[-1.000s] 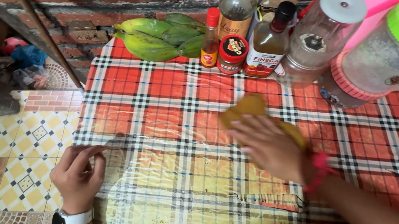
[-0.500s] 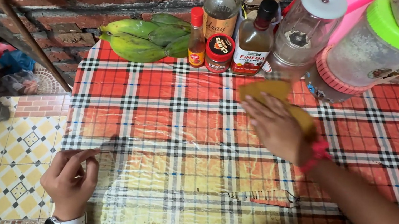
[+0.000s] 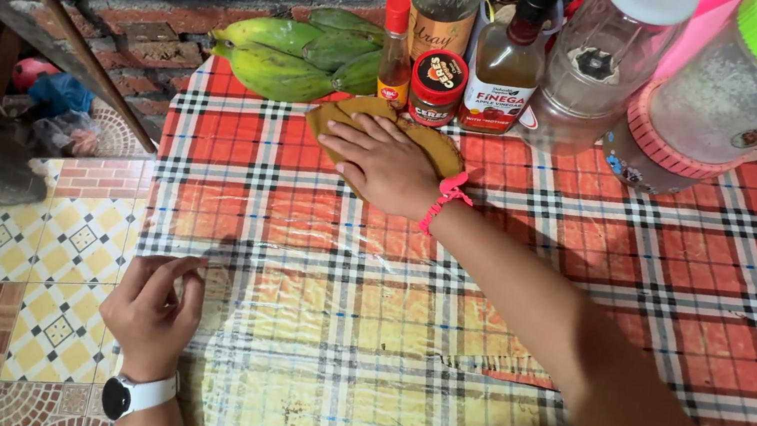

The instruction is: The person repeatedly wipes a checkered tablecloth with a brown cloth. The hands move the cloth back and forth across the surface, occasionally lifting and repositioning it. Various bottles and containers remain on the table during the wiping.

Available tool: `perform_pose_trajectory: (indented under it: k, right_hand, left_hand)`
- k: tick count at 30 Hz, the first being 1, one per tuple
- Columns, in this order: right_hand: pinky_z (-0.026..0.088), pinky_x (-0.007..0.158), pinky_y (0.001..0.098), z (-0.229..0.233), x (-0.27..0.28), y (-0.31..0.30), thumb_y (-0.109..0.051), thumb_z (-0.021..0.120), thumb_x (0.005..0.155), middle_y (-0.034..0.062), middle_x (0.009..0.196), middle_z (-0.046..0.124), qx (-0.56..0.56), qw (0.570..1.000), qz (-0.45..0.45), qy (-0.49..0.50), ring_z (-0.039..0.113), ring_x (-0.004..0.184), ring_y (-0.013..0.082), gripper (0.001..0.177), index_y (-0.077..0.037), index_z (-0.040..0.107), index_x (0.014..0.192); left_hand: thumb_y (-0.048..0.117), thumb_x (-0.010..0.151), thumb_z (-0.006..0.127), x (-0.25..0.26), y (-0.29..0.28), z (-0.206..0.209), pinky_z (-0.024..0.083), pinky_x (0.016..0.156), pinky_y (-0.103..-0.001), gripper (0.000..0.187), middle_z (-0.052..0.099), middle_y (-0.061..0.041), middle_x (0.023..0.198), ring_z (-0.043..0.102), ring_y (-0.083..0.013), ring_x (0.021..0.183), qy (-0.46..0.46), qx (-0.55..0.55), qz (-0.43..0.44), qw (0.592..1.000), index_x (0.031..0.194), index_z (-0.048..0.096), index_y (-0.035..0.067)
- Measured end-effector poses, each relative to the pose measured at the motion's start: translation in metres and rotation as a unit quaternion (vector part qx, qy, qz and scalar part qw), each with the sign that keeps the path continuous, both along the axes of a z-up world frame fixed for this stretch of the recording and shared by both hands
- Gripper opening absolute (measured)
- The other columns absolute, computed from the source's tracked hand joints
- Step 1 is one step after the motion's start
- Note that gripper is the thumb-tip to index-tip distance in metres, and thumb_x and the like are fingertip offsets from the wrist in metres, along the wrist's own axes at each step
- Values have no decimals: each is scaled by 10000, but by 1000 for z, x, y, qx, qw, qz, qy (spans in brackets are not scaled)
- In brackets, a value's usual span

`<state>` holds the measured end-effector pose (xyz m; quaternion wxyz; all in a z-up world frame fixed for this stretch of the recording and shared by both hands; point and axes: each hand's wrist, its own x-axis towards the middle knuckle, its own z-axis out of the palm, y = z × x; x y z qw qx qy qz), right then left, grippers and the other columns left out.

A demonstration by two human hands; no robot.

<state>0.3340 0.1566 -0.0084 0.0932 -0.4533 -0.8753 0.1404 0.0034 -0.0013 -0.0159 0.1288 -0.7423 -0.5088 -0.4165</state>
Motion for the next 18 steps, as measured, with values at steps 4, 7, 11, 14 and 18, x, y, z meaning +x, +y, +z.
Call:
perform_pose_trajectory:
  k: [4,7,11,14,18]
  right_hand:
    - [96,1259,450,-7,18,-22,-444,206,1098,-15,1689,244,42,999,5,-1,150,1566,253,571,-227,291,1619]
    - [79,1263,436,7,60,-60,-430,217,1100,-14,1694,231,42,999,12,-8,151,1569,227,564,-233,257,1627]
    - [56,1247,483,30,137,-107,-469,165,1078,12,1692,228,-25,997,-70,-34,140,1559,226,585,-247,270,1609]
    - [180,1255,497,16,194,-145,-383,302,1081,65,1641,357,71,990,-120,-9,278,1530,282,539,-177,381,1573]
    - [340,1229,601,5,213,-178,-205,532,1048,171,1553,508,198,971,-122,46,453,1463,435,496,-33,486,1512]
  left_hand:
    - [-70,934,714,-3,-3,1,303,474,-231,249,667,-11,872,358,-90,485,-3,8,11,1000,944,823,154]
    - [-99,930,715,-7,-4,-2,307,469,-229,257,673,-33,909,361,-87,481,-14,12,1,1000,961,816,135]
    - [-116,945,715,-11,-3,-6,299,451,-216,225,679,-69,930,354,-73,470,-35,1,-17,999,979,809,86]
    - [-159,938,709,-10,-5,-4,324,458,-218,235,678,-107,941,372,-87,492,-48,0,-28,998,982,805,51]
    - [-226,951,689,-4,-7,4,351,487,-257,279,673,-144,939,397,-128,530,-57,4,-25,998,982,816,21]
